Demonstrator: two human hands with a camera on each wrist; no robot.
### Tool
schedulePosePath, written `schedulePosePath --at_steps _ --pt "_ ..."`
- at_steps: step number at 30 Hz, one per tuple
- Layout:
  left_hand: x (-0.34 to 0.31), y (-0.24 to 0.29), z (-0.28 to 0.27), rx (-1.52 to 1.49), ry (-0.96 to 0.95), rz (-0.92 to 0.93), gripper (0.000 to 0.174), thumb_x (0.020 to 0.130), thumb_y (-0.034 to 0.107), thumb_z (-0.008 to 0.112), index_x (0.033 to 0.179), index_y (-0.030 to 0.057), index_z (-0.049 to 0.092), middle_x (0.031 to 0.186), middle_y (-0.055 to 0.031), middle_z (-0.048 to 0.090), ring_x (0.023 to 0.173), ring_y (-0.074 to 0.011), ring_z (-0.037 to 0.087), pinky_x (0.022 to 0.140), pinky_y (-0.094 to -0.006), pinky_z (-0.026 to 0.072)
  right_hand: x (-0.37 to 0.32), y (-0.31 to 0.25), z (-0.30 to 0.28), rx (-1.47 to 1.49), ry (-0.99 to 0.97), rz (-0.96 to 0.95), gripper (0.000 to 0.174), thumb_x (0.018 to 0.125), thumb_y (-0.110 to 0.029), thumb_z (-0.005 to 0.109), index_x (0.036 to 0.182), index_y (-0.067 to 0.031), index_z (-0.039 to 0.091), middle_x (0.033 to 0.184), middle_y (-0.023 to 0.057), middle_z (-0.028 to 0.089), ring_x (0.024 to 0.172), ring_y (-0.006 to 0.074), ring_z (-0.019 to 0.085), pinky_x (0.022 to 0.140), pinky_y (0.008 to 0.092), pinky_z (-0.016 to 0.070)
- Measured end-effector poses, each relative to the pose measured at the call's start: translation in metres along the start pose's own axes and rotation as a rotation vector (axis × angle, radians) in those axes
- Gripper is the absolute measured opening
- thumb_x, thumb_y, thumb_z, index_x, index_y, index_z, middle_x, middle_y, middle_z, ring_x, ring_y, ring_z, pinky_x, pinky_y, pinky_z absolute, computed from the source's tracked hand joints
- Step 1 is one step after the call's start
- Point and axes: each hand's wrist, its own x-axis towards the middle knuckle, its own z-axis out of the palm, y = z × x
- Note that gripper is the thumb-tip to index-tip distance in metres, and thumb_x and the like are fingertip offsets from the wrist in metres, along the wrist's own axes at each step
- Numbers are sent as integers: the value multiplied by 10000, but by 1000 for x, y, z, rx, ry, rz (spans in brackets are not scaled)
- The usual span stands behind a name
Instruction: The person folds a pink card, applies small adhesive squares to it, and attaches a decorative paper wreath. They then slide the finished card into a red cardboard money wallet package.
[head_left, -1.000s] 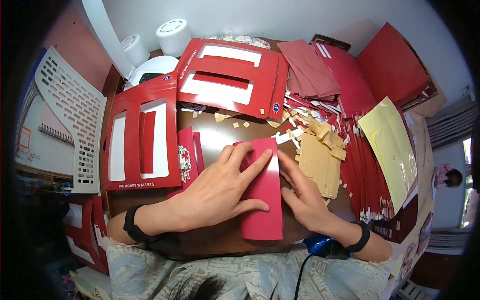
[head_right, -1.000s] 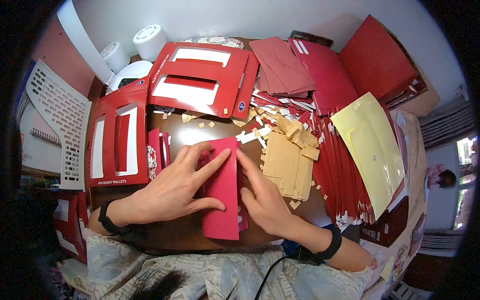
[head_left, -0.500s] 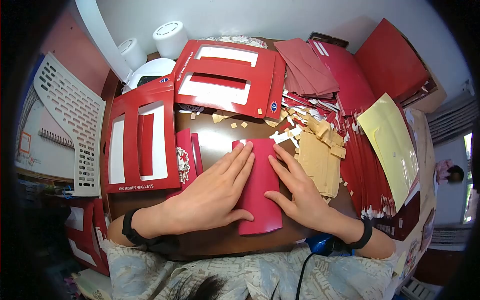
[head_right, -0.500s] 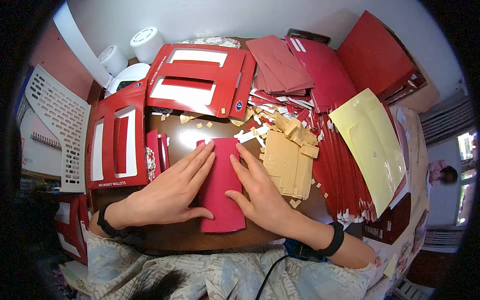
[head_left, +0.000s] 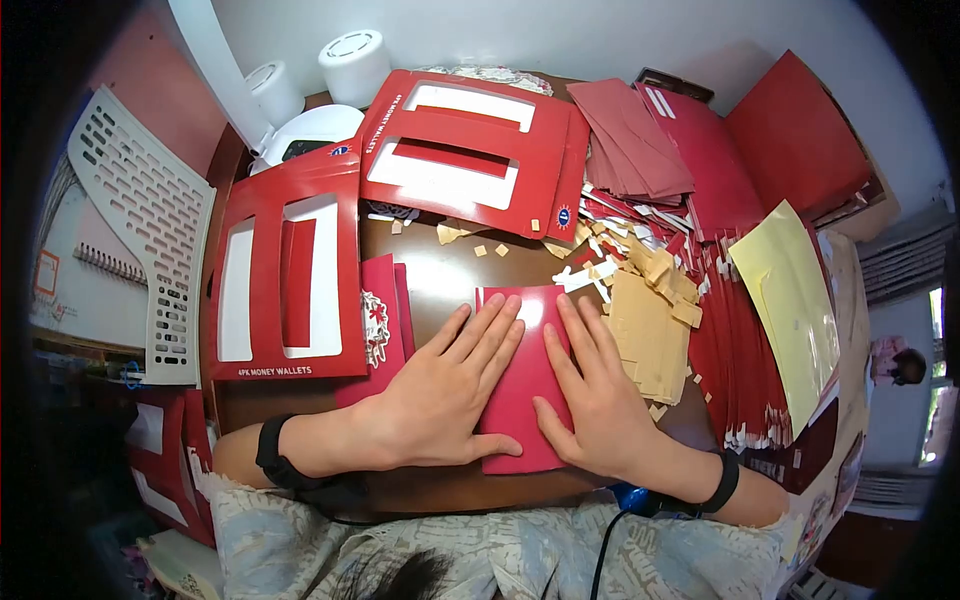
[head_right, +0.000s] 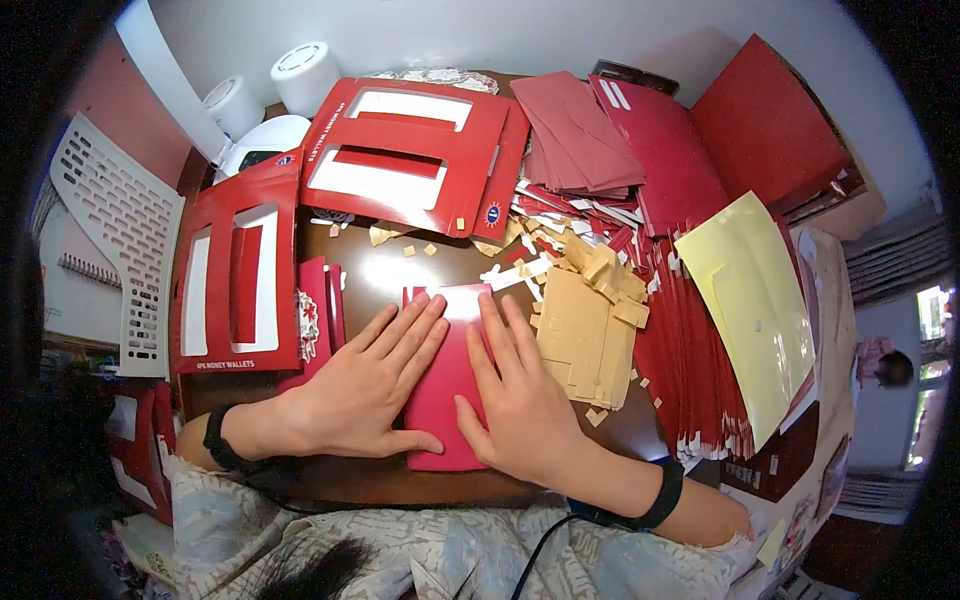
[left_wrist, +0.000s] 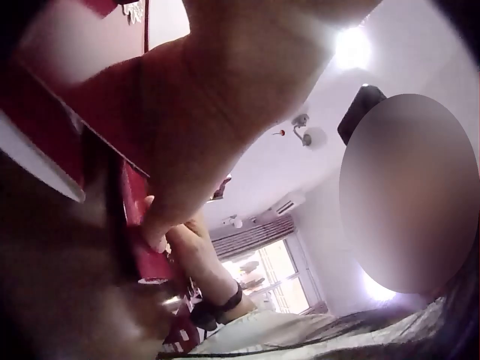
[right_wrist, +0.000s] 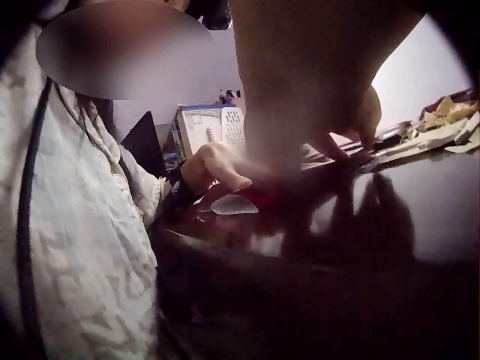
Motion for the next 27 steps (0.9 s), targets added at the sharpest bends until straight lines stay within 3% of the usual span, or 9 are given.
schedulePosePath --at_steps 5,11,18,20,27 --pt "1 4 7 111 24 -22 1117 878 766 479 1488 -156 324 1590 -297 298 1533 -396 196 1255 -506 105 16 -9 8 -194 6 -57 750 915 -324 621 1433 170 396 1562 332 315 1489 453 273 1218 487 260" --pt "2 4 7 101 7 -29 1139 858 776 490 1491 -157 322 1597 -279 302 1540 -382 180 1260 -508 82 21 -6 25 -276 -81 -41 883 951 -449 574 1502 170 268 1587 333 259 1511 453 214 1246 509 160" --pt "-1 2 5 39 33 -35 1175 821 762 563 1492 -167 303 1607 -285 274 1541 -377 177 1264 -486 93 20 -2 33 -229 -99 -31 959 928 -455 612 1503 197 206 1594 380 169 1517 496 147 1242 553 132" --pt "-1 2 4 -4 49 -25 1205 808 732 614 1496 -186 247 1591 -332 249 1531 -410 188 1260 -479 120 20 -1 34 -225 -94 -27 980 915 -453 630 1498 206 199 1590 390 162 1514 505 141 1241 561 129" --pt "-2 5 -1 129 36 -85 1270 751 792 615 1490 -185 280 1600 -336 233 1527 -430 184 1261 -476 118 19 0 34 -209 -90 -41 940 941 -410 618 1513 188 172 1597 390 131 1524 504 99 1243 554 101"
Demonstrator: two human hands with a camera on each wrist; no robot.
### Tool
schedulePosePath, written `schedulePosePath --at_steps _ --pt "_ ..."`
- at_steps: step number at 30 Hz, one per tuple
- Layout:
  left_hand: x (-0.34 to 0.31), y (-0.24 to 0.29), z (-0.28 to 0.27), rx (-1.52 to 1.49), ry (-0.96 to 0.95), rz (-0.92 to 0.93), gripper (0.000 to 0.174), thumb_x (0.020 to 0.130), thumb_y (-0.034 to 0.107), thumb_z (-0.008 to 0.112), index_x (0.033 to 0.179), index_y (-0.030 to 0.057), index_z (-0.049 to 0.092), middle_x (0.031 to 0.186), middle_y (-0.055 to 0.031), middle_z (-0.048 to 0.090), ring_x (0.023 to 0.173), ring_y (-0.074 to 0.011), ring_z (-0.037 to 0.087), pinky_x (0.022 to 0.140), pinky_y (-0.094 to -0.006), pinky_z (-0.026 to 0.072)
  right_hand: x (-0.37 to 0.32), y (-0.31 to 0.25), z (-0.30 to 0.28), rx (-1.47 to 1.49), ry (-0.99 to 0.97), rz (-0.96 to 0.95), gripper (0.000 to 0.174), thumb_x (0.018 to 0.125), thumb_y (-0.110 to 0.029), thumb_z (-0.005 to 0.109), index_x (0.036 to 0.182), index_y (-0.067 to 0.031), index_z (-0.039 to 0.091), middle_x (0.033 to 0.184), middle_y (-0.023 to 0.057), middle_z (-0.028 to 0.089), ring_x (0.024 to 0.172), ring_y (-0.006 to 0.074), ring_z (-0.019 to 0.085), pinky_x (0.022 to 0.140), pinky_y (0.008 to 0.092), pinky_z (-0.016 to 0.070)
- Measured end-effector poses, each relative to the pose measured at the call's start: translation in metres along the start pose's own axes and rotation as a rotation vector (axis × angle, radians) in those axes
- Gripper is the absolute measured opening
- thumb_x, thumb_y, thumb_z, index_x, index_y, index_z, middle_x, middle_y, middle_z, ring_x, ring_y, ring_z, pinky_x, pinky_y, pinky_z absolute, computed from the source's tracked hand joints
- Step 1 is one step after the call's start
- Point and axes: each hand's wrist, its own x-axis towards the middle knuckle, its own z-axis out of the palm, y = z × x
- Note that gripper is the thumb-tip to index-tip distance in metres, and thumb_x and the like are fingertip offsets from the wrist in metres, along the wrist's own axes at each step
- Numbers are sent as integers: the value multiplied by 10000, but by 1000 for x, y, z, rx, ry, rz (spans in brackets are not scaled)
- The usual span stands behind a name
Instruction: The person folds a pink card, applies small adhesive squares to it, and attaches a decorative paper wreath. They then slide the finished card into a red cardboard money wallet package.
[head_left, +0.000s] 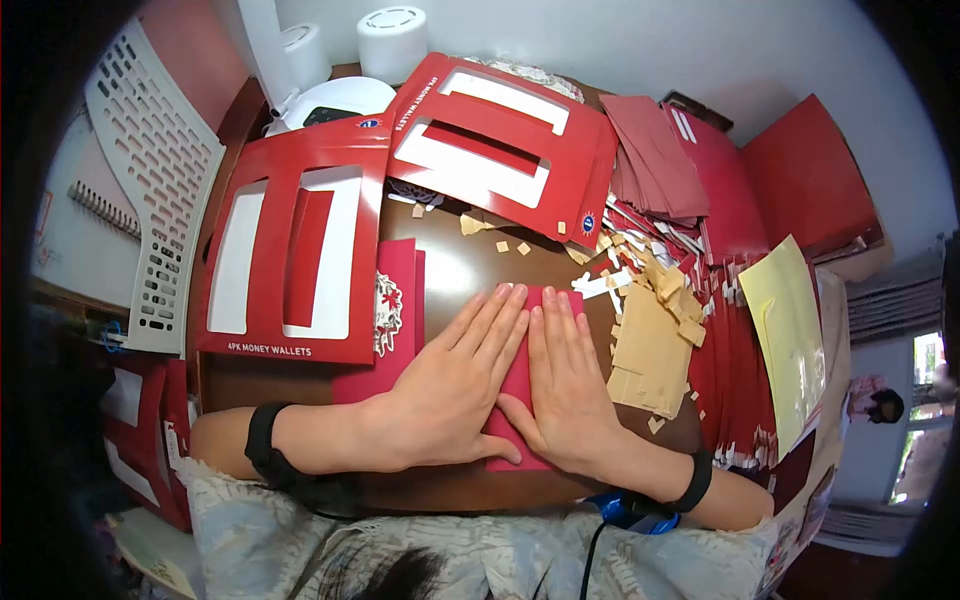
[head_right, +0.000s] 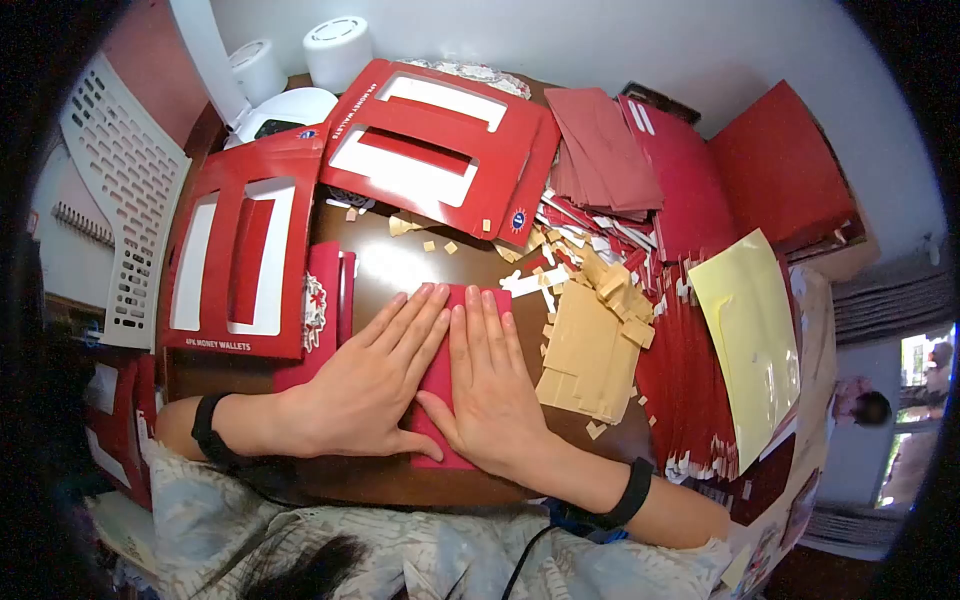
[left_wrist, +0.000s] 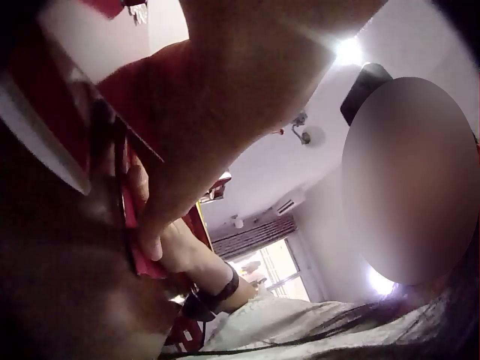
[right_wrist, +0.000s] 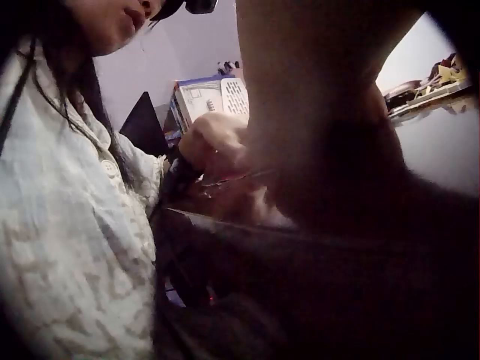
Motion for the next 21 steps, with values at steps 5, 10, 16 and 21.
schedulePosePath --at_steps 5,10,16,21 --pt "1 -2 11 -41 -5 28 1274 774 800 586 1490 -197 247 1593 -358 219 1529 -448 159 1252 -508 117 1 -3 -15 -52 -48 36 928 943 -424 612 1520 170 193 1599 383 139 1521 504 115 1240 551 114" --pt "2 0 8 10 -26 19 1265 781 815 561 1489 -191 266 1592 -357 224 1529 -445 162 1253 -511 104 2 4 -14 -78 -55 31 916 945 -479 597 1486 188 276 1582 390 197 1508 511 158 1240 550 130" --pt "4 0 3 66 -119 14 1234 809 837 491 1523 -145 271 1610 -325 229 1535 -433 155 1252 -523 96 1 5 -6 -80 -73 73 950 929 -498 614 1482 193 271 1585 394 175 1508 522 138 1240 549 132" --pt "3 1 5 91 -89 16 1242 800 845 493 1520 -144 280 1607 -322 239 1533 -434 161 1248 -524 108 1 5 -6 -44 -38 46 947 932 -480 623 1507 169 241 1590 396 152 1509 526 126 1232 570 134"
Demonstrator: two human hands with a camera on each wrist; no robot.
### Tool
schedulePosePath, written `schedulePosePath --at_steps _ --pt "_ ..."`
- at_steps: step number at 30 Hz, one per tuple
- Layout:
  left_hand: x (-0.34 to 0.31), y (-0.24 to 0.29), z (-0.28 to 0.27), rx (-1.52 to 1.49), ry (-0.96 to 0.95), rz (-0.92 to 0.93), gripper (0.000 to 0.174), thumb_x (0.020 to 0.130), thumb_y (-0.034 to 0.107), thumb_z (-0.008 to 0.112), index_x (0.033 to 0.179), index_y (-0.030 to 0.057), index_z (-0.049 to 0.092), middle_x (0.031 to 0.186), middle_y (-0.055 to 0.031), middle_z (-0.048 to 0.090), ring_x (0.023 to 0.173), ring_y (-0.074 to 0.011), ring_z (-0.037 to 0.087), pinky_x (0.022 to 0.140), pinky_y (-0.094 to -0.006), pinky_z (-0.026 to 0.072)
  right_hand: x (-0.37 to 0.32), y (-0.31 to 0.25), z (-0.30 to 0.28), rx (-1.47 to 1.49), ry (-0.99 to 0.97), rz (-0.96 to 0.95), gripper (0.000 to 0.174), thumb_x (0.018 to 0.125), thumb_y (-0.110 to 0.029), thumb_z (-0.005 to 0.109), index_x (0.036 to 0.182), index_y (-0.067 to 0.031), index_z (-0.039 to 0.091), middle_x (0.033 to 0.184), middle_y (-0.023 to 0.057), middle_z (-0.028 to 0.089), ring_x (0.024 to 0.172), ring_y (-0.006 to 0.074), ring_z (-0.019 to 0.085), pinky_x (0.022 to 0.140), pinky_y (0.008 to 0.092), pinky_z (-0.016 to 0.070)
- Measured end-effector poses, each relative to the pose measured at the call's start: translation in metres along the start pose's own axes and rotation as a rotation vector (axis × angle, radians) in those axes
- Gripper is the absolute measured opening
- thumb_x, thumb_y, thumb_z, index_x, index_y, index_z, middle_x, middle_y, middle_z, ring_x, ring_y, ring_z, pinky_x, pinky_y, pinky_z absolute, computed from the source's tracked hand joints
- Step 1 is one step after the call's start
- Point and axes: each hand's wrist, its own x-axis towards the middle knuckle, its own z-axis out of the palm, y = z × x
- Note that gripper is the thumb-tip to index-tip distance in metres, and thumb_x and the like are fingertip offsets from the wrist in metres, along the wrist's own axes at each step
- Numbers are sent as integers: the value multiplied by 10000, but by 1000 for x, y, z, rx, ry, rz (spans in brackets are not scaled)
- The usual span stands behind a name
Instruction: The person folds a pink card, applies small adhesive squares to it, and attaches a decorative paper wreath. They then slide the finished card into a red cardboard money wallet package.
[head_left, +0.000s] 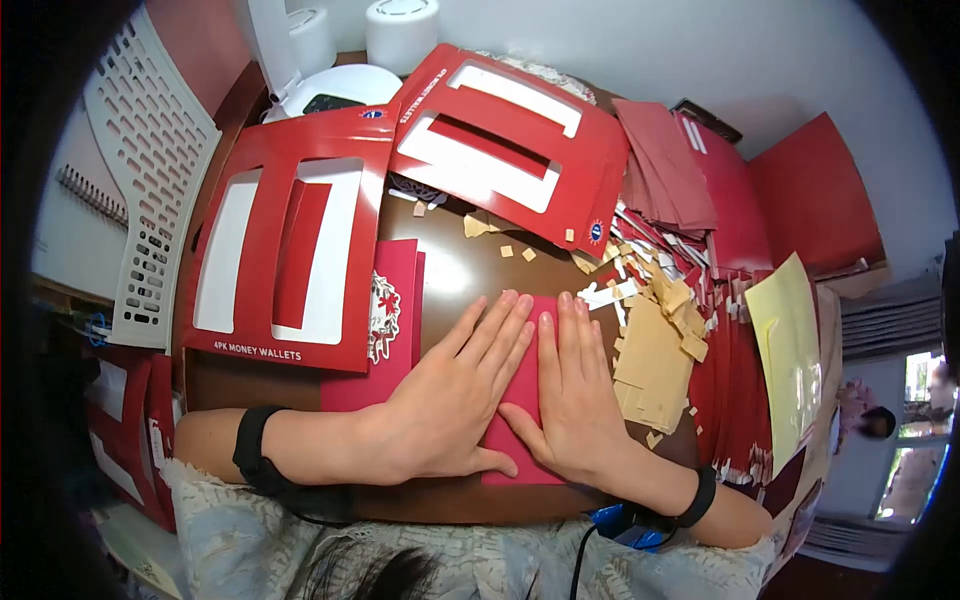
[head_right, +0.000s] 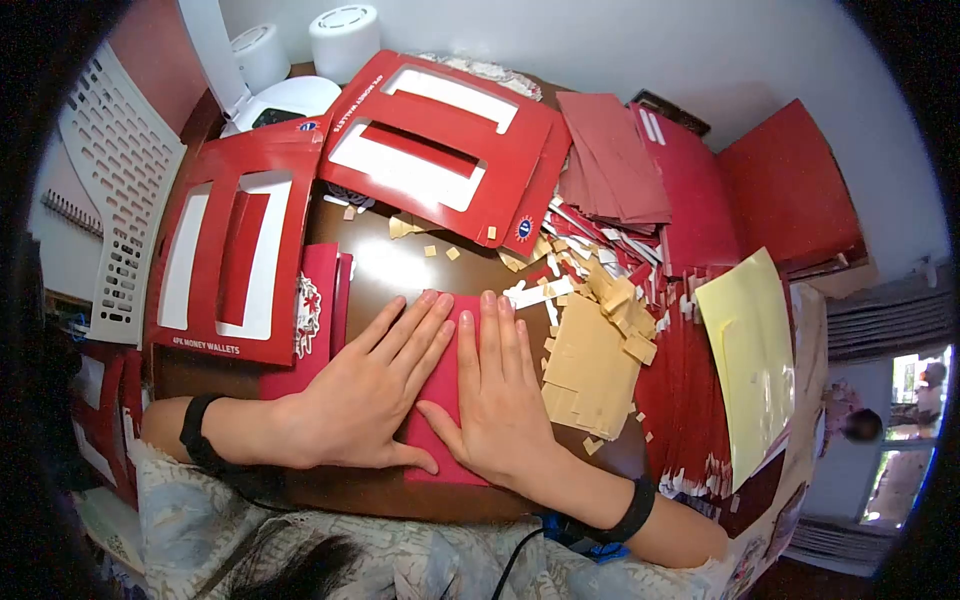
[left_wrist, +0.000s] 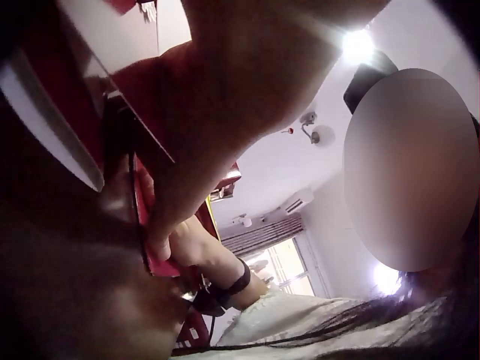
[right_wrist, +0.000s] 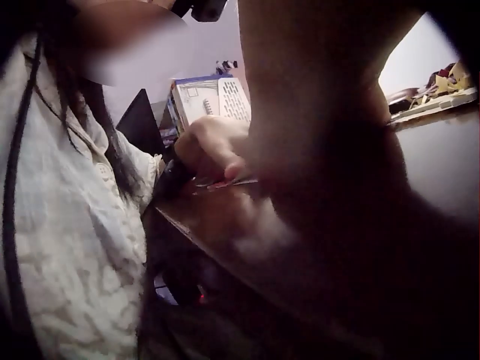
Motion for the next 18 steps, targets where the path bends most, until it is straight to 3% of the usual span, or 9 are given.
schedulePosePath --at_steps 5,8,14,18 --pt "0 -1 5 3 49 7 1255 797 856 484 1512 -156 283 1601 -335 241 1529 -440 167 1244 -523 117 -3 -1 -7 -11 27 -13 934 937 -470 623 1506 166 242 1588 395 157 1514 510 133 1227 578 145" --pt "-1 -1 6 12 50 8 1262 796 862 476 1508 -161 283 1596 -347 235 1528 -446 166 1242 -523 121 -10 -4 -11 -22 1 -27 947 956 -456 608 1511 178 175 1588 405 122 1512 529 101 1226 587 118" --pt "-1 -3 6 -6 74 22 1292 772 871 496 1495 -178 283 1588 -365 231 1522 -454 174 1241 -526 128 -19 -6 -6 -67 -43 -9 949 944 -523 597 1476 193 271 1567 402 204 1503 513 167 1222 576 171" --pt "-2 -4 7 -45 92 47 1327 735 883 524 1479 -191 294 1582 -374 233 1517 -457 189 1240 -520 139 -18 -6 -6 -60 -49 -9 959 949 -522 598 1480 196 251 1575 404 177 1507 518 142 1220 582 166"
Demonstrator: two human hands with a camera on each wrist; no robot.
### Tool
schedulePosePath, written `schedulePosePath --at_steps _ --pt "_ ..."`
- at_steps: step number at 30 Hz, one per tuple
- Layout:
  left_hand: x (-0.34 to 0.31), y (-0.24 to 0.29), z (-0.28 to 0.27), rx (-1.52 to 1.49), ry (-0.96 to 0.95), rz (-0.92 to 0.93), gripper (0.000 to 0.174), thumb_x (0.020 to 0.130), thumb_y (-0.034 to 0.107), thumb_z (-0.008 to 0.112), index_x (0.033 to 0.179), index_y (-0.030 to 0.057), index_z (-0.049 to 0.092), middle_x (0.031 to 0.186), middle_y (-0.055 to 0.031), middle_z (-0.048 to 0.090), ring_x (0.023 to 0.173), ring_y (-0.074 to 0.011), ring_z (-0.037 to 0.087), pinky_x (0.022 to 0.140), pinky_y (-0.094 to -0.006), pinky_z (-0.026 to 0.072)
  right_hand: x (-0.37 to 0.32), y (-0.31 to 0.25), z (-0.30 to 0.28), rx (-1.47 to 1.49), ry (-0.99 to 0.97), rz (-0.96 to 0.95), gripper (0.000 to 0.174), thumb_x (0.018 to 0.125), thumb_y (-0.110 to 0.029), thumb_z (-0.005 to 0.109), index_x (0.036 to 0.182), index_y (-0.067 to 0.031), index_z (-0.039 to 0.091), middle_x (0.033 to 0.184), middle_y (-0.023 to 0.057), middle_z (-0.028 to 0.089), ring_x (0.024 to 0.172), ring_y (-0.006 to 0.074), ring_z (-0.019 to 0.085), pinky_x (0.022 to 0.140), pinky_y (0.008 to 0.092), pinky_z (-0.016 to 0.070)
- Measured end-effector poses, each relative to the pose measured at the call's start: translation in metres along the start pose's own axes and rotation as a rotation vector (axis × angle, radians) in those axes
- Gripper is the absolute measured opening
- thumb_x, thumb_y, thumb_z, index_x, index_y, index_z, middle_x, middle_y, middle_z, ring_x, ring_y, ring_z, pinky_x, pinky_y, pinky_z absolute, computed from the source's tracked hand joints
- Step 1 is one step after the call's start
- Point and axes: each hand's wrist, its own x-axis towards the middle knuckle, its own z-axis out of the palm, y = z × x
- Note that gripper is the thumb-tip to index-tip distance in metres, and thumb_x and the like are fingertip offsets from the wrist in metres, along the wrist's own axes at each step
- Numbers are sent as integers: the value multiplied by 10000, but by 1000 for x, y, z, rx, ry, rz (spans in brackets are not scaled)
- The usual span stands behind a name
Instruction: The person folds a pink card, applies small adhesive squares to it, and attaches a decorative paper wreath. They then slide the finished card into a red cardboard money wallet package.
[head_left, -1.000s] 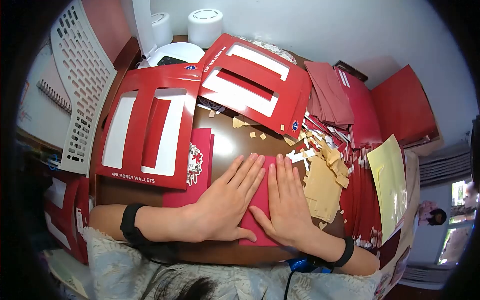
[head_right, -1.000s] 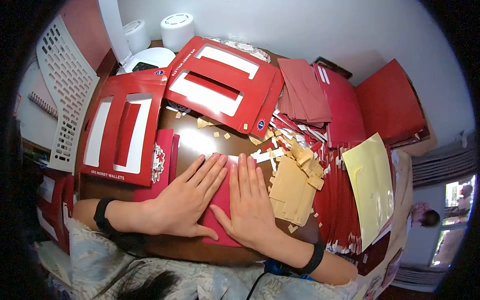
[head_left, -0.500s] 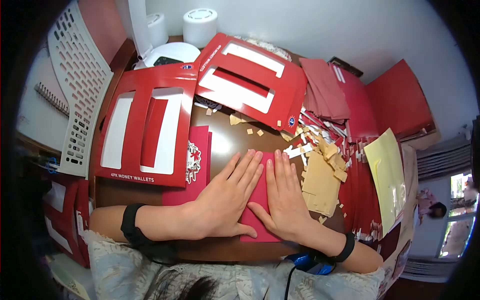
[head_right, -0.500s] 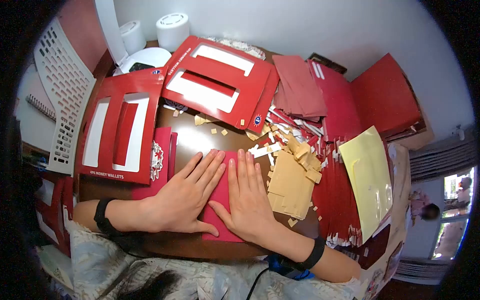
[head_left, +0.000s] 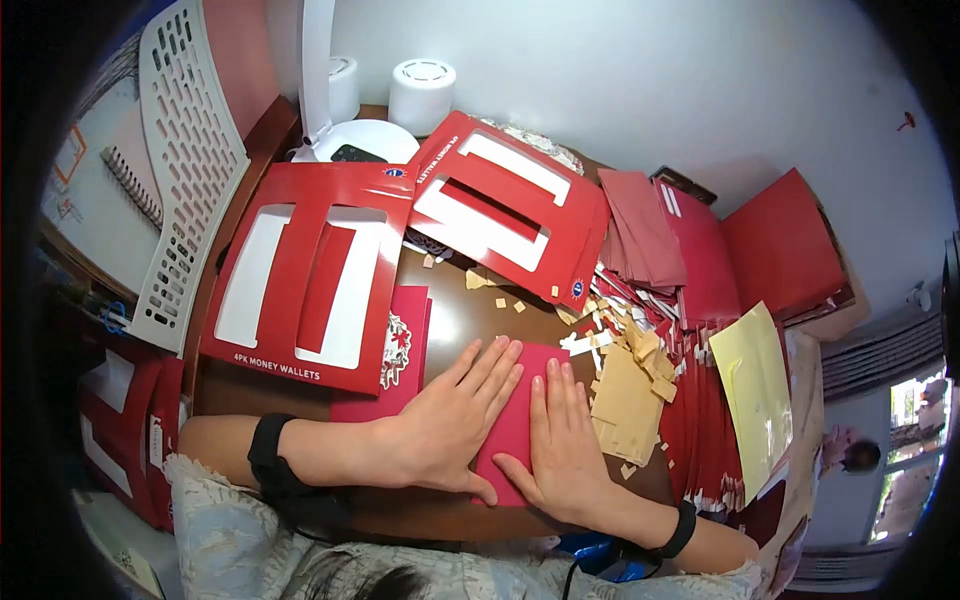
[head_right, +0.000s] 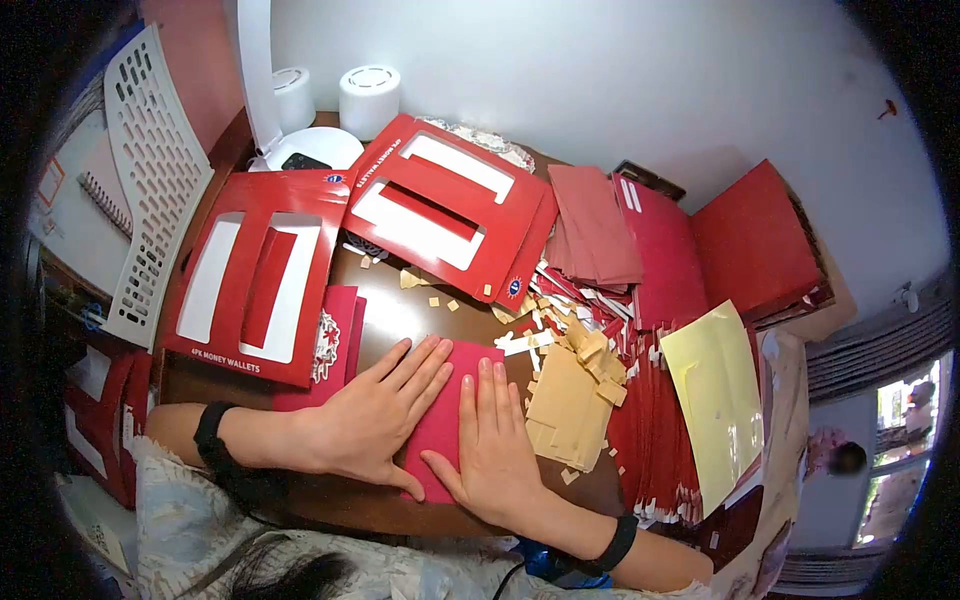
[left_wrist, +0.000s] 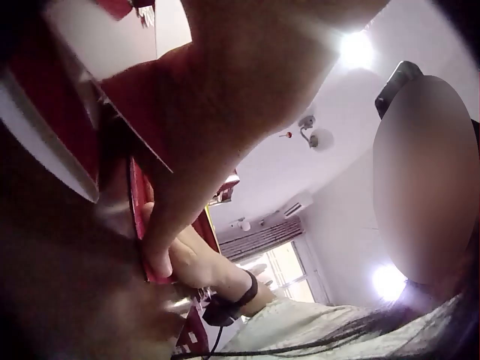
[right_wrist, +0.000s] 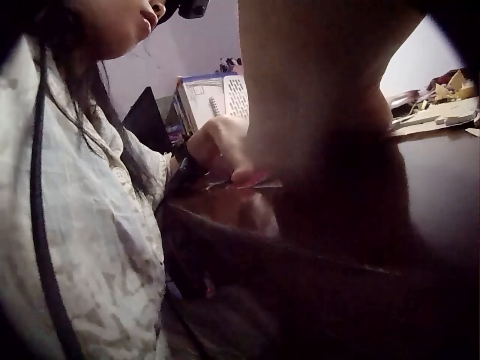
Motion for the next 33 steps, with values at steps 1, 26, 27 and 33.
schedulePosePath --at_steps 1,26,27,33 --pt "0 0 0 7 9 -1 1327 735 883 524 1479 -191 294 1582 -374 233 1517 -457 189 1240 -520 139 0 0 0 -9 8 -2 959 949 -522 598 1480 196 251 1575 404 177 1507 518 142 1220 582 166" --pt "-1 -1 -1 -6 50 24 1283 742 856 550 1469 -178 328 1550 -401 264 1496 -479 227 1233 -523 167 4 12 -3 -91 -3 -16 988 945 -553 597 1488 191 240 1578 393 191 1505 493 185 1226 559 176" --pt "-2 -1 0 -74 92 33 1257 749 838 569 1463 -172 342 1543 -406 268 1492 -485 231 1230 -524 175 3 12 -3 -93 -2 -16 984 946 -550 598 1490 188 242 1578 391 193 1506 492 182 1226 559 174" --pt "3 1 -5 -17 39 84 1136 756 739 652 1410 -161 424 1491 -321 407 1416 -426 372 1204 -506 261 4 12 -6 -51 25 -15 967 941 -558 599 1491 164 265 1582 355 226 1511 461 191 1227 559 171"
